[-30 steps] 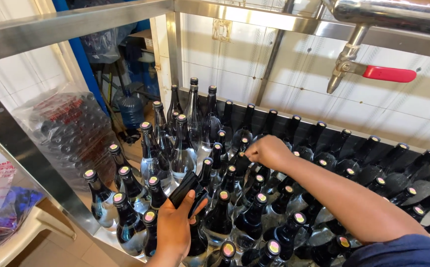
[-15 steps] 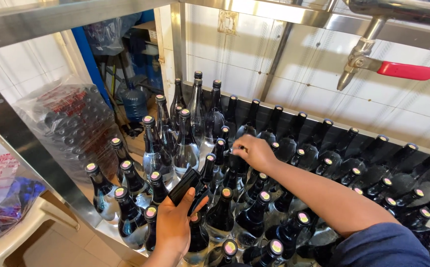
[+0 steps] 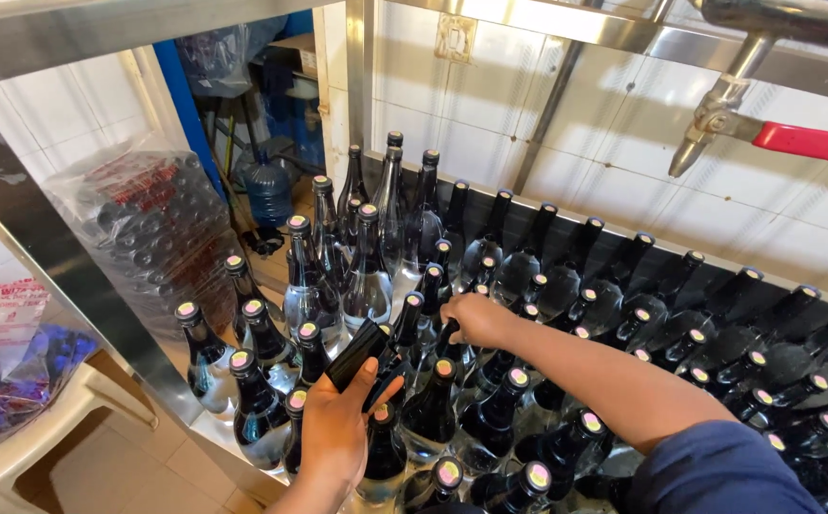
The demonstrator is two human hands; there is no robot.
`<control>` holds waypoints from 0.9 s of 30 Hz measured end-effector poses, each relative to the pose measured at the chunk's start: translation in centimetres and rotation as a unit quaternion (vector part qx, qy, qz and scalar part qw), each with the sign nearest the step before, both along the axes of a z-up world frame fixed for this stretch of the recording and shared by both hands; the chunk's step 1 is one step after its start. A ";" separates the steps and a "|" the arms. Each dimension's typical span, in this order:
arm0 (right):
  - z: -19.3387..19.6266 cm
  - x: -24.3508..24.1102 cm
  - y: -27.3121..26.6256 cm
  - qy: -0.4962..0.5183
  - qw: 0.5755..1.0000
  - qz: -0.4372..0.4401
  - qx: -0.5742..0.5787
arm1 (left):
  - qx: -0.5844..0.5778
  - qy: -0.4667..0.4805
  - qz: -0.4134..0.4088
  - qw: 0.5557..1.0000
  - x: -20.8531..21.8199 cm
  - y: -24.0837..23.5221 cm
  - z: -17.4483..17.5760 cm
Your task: Manually placing black caps or heat-shrink capsules onto the necks of glass bottles stored in a metal crate.
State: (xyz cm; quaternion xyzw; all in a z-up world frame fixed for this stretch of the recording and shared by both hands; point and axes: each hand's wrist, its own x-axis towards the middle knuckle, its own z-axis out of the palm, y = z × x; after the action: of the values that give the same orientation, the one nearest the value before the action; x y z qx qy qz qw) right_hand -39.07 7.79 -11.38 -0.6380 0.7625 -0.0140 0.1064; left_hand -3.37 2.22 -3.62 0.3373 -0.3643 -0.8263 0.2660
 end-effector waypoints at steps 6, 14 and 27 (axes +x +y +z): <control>3.8 2.9 1.0 -0.074 0.993 -0.094 -0.004 | 0.016 -0.001 0.008 1.000 0.1 0.1 0.4; 3.5 2.3 1.5 -0.094 0.987 -0.132 -0.009 | 0.004 -0.007 0.012 1.000 0.2 0.4 0.6; 17.8 19.2 4.2 -0.402 0.894 -0.079 -0.183 | 0.007 0.056 0.030 0.998 -0.4 0.6 0.6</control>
State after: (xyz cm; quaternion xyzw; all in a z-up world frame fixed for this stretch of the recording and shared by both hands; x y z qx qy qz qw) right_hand -19.84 12.02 6.45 -0.5236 0.6866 -0.4167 0.2841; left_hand -3.72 2.86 -3.02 0.3032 -0.3328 -0.8379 0.3087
